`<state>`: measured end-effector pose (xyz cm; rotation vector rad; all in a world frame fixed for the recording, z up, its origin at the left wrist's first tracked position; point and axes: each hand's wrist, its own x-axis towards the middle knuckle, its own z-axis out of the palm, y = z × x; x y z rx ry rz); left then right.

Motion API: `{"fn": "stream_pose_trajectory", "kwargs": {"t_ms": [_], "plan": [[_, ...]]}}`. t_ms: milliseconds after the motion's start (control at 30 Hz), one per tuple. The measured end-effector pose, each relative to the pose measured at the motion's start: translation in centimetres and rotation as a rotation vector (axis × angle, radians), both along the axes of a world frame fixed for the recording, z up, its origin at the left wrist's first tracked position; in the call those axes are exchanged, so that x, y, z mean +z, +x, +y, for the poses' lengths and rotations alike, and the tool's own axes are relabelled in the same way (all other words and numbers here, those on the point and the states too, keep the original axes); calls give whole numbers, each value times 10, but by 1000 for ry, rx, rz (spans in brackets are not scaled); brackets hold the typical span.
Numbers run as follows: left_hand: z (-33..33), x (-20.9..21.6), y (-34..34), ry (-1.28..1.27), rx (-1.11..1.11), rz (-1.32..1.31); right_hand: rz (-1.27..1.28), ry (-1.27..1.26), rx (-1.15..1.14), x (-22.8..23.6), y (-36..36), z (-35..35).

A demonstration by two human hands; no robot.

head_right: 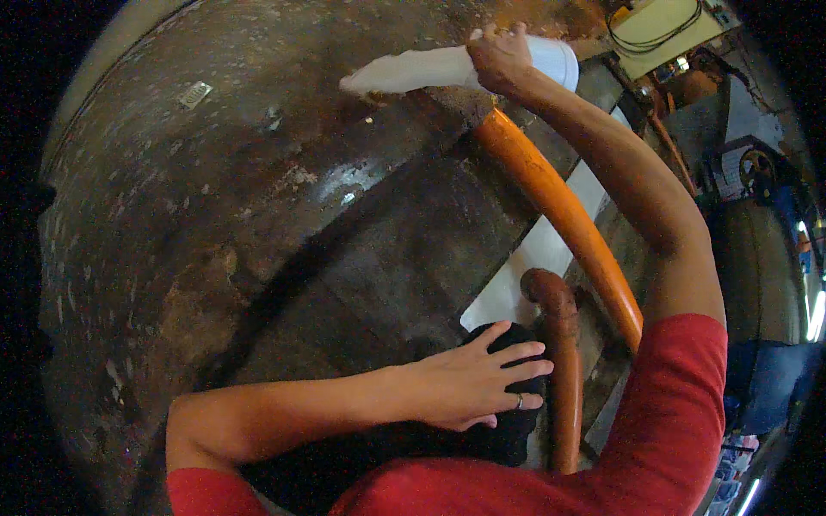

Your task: The person repeatedly scoops a white liquid from a large vat using a white plastic cup and pours it onto a white rectangular sheet on the floor. The person continues this scooping and pouring cycle multiple times.

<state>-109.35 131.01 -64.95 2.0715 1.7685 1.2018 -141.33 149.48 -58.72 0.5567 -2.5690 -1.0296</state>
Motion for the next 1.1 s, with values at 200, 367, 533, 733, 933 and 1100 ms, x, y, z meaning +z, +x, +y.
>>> {"fn": "stream_pose_trajectory", "kwargs": {"t_ms": [200,367,533,733,933,1100], "plan": [[-4,5,-2,-29,-31,-4,29,232,90,5,-41,-44],[-7,3,-2,-8,-45,-4,99,-115,-41,43,-47,-38],[11,30,-21,-100,-12,-274,-178,-994,-341,75,17,60],[16,154,51,-390,185,-454,-57,-1576,-725,112,194,94],[8,237,58,-1132,-6,-578,70,-1539,-1231,213,416,140],[40,288,1,-1469,-172,-230,385,-1495,-1543,294,533,170]]}}
